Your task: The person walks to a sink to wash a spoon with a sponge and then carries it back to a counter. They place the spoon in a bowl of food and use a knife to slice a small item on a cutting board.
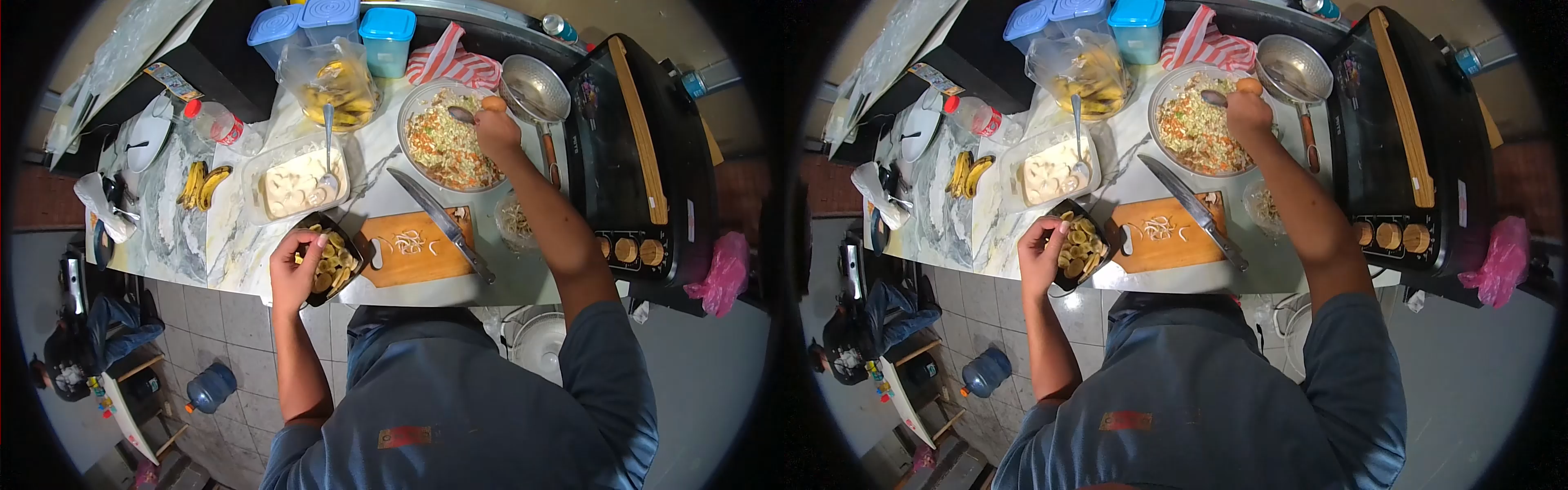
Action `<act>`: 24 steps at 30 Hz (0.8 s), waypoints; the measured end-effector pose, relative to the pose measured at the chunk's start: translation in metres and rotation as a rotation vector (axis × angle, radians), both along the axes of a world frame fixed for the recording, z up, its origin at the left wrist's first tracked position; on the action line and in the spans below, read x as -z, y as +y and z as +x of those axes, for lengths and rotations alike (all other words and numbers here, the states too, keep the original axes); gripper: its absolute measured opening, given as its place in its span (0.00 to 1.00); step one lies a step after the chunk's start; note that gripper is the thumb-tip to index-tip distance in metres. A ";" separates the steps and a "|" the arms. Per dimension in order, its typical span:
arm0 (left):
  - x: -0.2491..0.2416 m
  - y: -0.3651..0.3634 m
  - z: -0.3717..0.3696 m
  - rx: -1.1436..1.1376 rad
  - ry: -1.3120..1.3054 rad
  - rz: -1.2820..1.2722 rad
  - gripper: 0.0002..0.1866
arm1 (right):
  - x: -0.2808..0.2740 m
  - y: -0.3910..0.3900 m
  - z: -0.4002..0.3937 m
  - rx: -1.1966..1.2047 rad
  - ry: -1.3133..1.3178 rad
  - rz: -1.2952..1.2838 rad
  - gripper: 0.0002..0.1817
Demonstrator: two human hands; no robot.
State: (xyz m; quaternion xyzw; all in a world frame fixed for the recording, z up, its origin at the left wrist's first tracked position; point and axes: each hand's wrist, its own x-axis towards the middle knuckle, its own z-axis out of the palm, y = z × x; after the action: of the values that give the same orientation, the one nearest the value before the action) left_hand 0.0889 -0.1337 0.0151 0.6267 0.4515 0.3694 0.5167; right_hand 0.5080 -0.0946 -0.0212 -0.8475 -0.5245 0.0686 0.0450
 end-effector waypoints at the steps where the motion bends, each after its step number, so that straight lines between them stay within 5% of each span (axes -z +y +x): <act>1: 0.002 0.001 -0.002 -0.002 0.005 -0.001 0.06 | -0.001 0.000 0.001 0.007 0.005 -0.007 0.09; 7: -0.008 -0.001 -0.001 0.043 -0.004 -0.046 0.06 | -0.046 -0.023 -0.015 -0.148 -0.106 0.329 0.08; 12: -0.011 -0.001 0.008 0.096 0.001 -0.001 0.06 | -0.089 -0.099 -0.082 -0.244 0.219 0.601 0.09; 15: -0.014 -0.005 0.014 0.101 0.054 -0.004 0.07 | -0.080 -0.146 -0.112 -0.178 0.378 0.403 0.09; 18: -0.015 -0.012 0.019 0.131 0.041 0.049 0.07 | -0.041 -0.178 -0.126 -0.194 0.484 0.490 0.08; 24: -0.017 -0.020 0.018 0.188 0.081 0.109 0.08 | -0.005 -0.213 -0.141 -0.101 0.276 0.446 0.11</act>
State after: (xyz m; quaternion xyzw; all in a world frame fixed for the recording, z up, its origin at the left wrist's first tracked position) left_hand 0.1072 -0.1534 0.0323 0.7078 0.3905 0.3179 0.4954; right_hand 0.3673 -0.3075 -0.0157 -0.7720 -0.5572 0.0685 0.2982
